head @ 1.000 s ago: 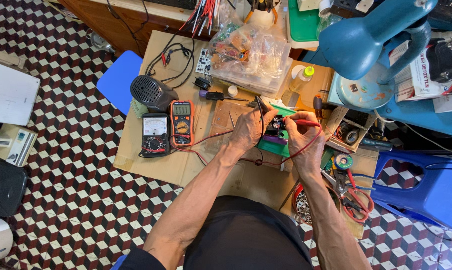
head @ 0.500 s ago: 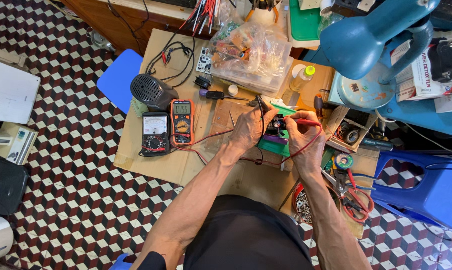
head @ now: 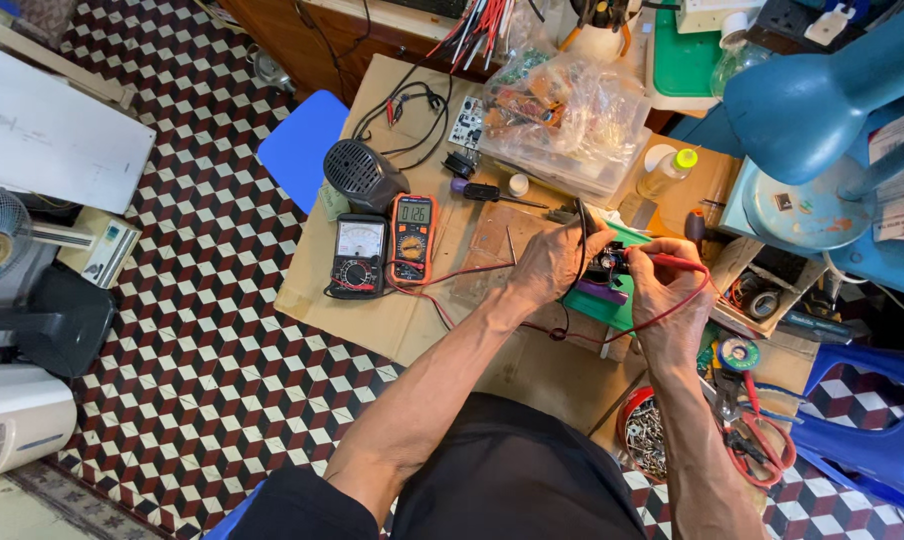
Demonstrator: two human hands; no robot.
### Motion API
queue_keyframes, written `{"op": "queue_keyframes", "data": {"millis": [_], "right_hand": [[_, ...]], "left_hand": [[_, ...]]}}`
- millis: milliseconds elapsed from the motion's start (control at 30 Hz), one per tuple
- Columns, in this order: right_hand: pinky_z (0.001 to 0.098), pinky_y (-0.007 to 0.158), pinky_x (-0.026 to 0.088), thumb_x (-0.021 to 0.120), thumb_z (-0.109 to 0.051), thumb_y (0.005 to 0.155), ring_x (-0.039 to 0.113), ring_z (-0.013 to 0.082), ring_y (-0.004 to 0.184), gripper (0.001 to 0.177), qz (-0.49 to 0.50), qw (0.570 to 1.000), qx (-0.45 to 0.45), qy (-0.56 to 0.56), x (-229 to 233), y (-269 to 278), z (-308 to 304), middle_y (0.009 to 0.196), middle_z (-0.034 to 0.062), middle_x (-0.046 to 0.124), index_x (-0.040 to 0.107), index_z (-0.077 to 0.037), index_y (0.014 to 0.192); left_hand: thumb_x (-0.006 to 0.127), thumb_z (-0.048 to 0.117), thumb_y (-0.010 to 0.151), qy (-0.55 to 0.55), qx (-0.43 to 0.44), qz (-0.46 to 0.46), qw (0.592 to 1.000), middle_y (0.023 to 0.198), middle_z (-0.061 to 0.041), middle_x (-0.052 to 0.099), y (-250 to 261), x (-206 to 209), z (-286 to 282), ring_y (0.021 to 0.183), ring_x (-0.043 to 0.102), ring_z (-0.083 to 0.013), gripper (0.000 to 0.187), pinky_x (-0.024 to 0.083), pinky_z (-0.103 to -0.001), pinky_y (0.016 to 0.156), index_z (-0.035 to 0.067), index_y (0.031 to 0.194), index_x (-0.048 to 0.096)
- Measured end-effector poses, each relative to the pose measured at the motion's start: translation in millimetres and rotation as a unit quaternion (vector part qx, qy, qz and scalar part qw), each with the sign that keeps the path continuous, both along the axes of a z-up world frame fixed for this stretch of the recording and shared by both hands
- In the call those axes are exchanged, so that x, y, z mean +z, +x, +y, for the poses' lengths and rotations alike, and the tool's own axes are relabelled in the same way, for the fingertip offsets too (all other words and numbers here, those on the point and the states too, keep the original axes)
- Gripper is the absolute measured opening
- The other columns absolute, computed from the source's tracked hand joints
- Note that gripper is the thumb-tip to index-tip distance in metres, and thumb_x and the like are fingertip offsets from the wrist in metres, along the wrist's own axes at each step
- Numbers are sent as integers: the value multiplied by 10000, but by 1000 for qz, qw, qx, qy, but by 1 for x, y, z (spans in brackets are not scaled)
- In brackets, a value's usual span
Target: The person uses a multimeter to test a small electronic component held in a green clamp. They repeatedly touch the probes to different points on the component while observing the multimeter display.
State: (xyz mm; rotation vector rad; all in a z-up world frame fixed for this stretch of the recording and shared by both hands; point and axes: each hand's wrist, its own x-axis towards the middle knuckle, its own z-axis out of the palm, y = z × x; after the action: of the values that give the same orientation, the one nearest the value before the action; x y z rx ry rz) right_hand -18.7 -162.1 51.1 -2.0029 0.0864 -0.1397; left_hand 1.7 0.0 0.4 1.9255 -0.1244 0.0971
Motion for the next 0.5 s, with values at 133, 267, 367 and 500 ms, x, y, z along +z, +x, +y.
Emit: {"op": "queue_keyframes", "data": {"millis": [133, 267, 367, 500], "right_hand": [[271, 716, 527, 756, -169, 984, 664, 117, 813, 203, 5, 1000, -2, -1, 1, 0, 0, 905, 90, 730, 671, 0, 1057], [269, 716, 528, 751, -166, 984, 669, 118, 815, 195, 8, 1000, -2, 1, 2, -1, -1, 903, 85, 730, 672, -5, 1061], [272, 732, 539, 741, -159, 985, 682, 122, 837, 184, 6, 1000, 0, 22, 1, 1, 2, 919, 88, 738, 670, -10, 1066], [274, 742, 554, 737, -160, 973, 702, 127, 857, 184, 2, 999, -1, 45, -1, 1, 1, 935, 93, 747, 661, -17, 1059]], "left_hand": [[607, 301, 1031, -9, -3, 21, 1000, 889, -199, 732, 0, 2, 1, 796, 760, -321, 259, 564, -406, 662, 59, 1093, 677], [600, 308, 1034, -7, -3, 16, 1000, 891, -199, 731, 0, 3, 0, 799, 756, -324, 267, 562, -408, 657, 61, 1101, 677], [605, 307, 1032, 9, 3, 3, 1000, 893, -200, 733, 1, 4, 0, 805, 753, -328, 268, 560, -409, 656, 60, 1099, 684], [613, 276, 1029, -5, -5, -2, 1000, 889, -187, 741, 1, 3, 0, 810, 760, -305, 247, 569, -400, 674, 47, 1089, 686]]}}
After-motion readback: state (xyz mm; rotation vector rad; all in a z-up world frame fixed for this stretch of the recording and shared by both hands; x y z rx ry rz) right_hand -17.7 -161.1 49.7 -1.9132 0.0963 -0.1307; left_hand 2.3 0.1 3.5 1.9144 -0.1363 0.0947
